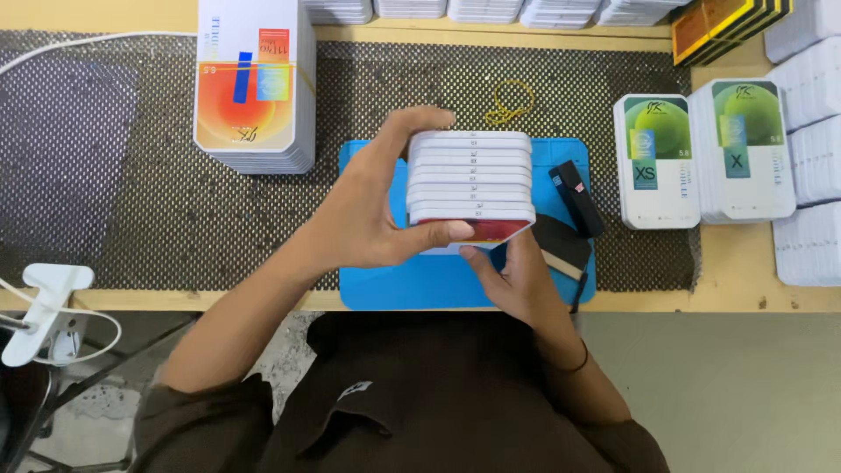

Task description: The person organizes stacks of smartphone boxes, opens a box to retrieve a screen assembly, peels off a protective film, and uses a handheld tool to clean or test the component.

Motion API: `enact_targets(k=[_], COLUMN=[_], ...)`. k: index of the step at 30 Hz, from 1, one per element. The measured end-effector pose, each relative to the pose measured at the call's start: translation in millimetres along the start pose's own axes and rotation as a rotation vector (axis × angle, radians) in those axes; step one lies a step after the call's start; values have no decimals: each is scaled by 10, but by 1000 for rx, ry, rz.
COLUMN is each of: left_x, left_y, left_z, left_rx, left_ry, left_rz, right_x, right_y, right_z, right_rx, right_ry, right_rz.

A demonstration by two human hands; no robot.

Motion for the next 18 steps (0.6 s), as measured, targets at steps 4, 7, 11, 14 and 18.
enact_targets(k=[4, 7, 11, 14, 18], left_x=[290, 456, 595, 621, 647], left_y=[-275, -434, -568, -600, -615], left_z=[-254, -444, -655, -693, -732], left_rx=[-19, -57, -143, -119, -122], left_ry=[-211, -176, -152, -140, -103], left_rz=[59, 122, 121, 109, 49], right_x=[11, -27, 24, 59, 33], right_y=[74, 213, 228, 153, 139], right_z=[-125, -412, -490, -400, -366], right_rx=[-8, -91, -103, -91, -38], right_ry=[-6, -164, -237, -282, -315], right_rz=[-23, -30, -80, -115, -128])
Point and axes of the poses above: each hand's wrist, its own y-axis towards the middle knuckle, its own x-axis out of the palm, z = x × y, the point moved 9 cm from there along y, towards the middle knuckle, and after that the axes turned 3 degrees about -x, right-handed, at the moved point
